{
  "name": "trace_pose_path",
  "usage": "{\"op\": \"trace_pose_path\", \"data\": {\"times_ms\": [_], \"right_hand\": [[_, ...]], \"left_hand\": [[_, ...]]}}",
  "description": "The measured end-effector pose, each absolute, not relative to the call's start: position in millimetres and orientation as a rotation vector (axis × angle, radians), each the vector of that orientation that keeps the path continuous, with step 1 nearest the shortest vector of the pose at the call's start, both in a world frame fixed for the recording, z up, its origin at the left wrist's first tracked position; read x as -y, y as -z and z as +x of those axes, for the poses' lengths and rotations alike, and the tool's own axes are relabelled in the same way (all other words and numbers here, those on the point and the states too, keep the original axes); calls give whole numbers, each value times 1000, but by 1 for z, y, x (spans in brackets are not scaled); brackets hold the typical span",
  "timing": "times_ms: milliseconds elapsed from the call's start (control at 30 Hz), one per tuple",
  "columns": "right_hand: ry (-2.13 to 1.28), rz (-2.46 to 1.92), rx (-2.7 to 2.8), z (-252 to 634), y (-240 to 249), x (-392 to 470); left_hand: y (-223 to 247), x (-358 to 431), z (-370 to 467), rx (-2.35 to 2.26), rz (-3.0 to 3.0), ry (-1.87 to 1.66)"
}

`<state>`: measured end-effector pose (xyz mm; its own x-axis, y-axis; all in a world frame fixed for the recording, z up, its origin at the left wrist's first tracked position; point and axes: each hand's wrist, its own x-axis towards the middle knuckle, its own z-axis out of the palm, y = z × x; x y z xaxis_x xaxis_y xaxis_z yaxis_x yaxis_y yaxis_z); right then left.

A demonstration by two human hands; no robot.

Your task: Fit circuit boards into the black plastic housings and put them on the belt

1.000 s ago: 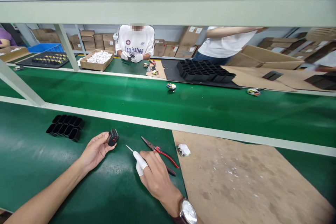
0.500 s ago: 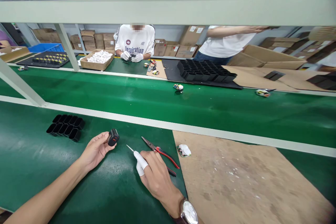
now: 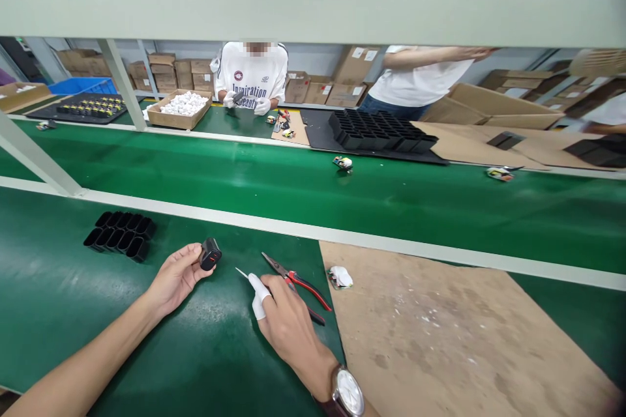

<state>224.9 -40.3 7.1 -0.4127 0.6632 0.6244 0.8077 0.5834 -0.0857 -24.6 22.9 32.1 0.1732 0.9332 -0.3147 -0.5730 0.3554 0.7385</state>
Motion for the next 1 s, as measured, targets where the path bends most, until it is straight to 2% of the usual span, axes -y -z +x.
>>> {"op": "trace_pose_path", "data": {"times_ms": [267, 533, 1000], "right_hand": [[410, -1433, 2287, 236, -8, 34], [68, -1809, 2375, 286, -32, 24], [229, -1717, 2556, 302, -16, 46]], "left_hand": [[-30, -23, -26, -826, 538, -1142], [-33, -25, -31, -856, 512, -1132], [-34, -27, -32, -879, 491, -1130]]}}
